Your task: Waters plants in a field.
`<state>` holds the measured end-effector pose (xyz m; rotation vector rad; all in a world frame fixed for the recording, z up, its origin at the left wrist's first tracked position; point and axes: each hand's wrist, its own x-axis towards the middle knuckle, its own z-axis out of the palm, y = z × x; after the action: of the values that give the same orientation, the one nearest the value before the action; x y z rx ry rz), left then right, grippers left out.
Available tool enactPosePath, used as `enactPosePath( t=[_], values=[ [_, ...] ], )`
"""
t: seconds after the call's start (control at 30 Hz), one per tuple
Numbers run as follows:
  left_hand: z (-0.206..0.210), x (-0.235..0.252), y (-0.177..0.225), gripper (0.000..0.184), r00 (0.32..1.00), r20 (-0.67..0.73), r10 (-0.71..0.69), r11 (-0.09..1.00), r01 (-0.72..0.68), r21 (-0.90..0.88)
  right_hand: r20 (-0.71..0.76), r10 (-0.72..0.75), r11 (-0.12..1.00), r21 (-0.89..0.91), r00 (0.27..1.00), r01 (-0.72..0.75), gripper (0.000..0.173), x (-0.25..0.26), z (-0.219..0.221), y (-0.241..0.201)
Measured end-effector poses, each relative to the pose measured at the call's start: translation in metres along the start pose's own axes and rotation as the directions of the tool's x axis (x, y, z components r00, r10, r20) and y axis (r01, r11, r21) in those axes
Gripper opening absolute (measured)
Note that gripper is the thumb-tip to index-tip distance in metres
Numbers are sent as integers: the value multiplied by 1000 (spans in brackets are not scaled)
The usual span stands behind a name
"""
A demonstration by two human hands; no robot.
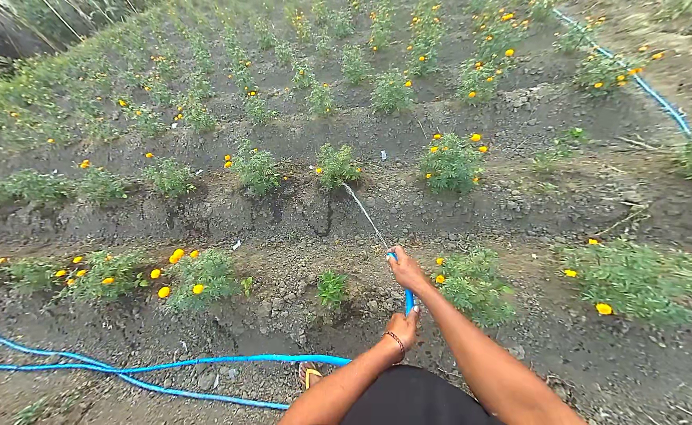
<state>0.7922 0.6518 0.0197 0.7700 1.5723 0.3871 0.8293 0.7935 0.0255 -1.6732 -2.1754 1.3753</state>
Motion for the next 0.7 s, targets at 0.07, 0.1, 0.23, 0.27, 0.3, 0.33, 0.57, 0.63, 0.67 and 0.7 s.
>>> enactPosePath(
  t=[0.07, 0.1, 0.23, 0.27, 0.3, 0.33, 0.57, 0.63, 0.67, 0.7],
  values=[
    [-1, 1, 0, 65, 1000, -1, 2, 1000, -2, 3, 2, -7, 1000, -3, 1000, 7, 37, 1, 0, -1],
    [-1, 1, -1, 65, 1000, -3, 3, 1000, -3, 4, 2, -8, 1000, -4, 1000, 8, 37, 2, 1, -1],
    [-1, 1, 0, 65, 1000, -7, -6, 1000, 6, 10, 5, -9, 1000, 2, 1000, 9, 36, 4, 2, 0],
    [-1, 1, 1, 65, 1000, -9, -7, 1000, 7, 7, 3, -10, 1000, 3, 1000, 10, 36, 4, 2, 1],
    [-1, 1, 1, 64, 1000, -14, -6, 1000, 6, 6, -1, -12, 1000, 6, 1000, 12, 36, 5, 2, 1],
    [-1, 1, 0, 64, 1000, -15, -4, 1000, 4, 4, -3, -14, 1000, 9, 1000, 14, 36, 5, 2, 1],
    [-1, 0, 3, 65, 1000, -10, -9, 1000, 9, 10, -7, -12, 1000, 23, 1000, 12, 36, 3, 0, 1],
    [0, -1, 3, 65, 1000, -12, -10, 1000, 10, 4, -8, -15, 1000, 20, 1000, 15, 36, 2, 0, 2],
    [1, -1, 3, 64, 1000, -16, -7, 1000, 7, 1, -10, -19, 1000, 18, 1000, 19, 36, 2, 0, 3],
    [1, 0, 2, 63, 1000, -19, -5, 1000, 5, -1, -14, -22, 1000, 20, 1000, 22, 36, 2, 0, 4]
  ],
)
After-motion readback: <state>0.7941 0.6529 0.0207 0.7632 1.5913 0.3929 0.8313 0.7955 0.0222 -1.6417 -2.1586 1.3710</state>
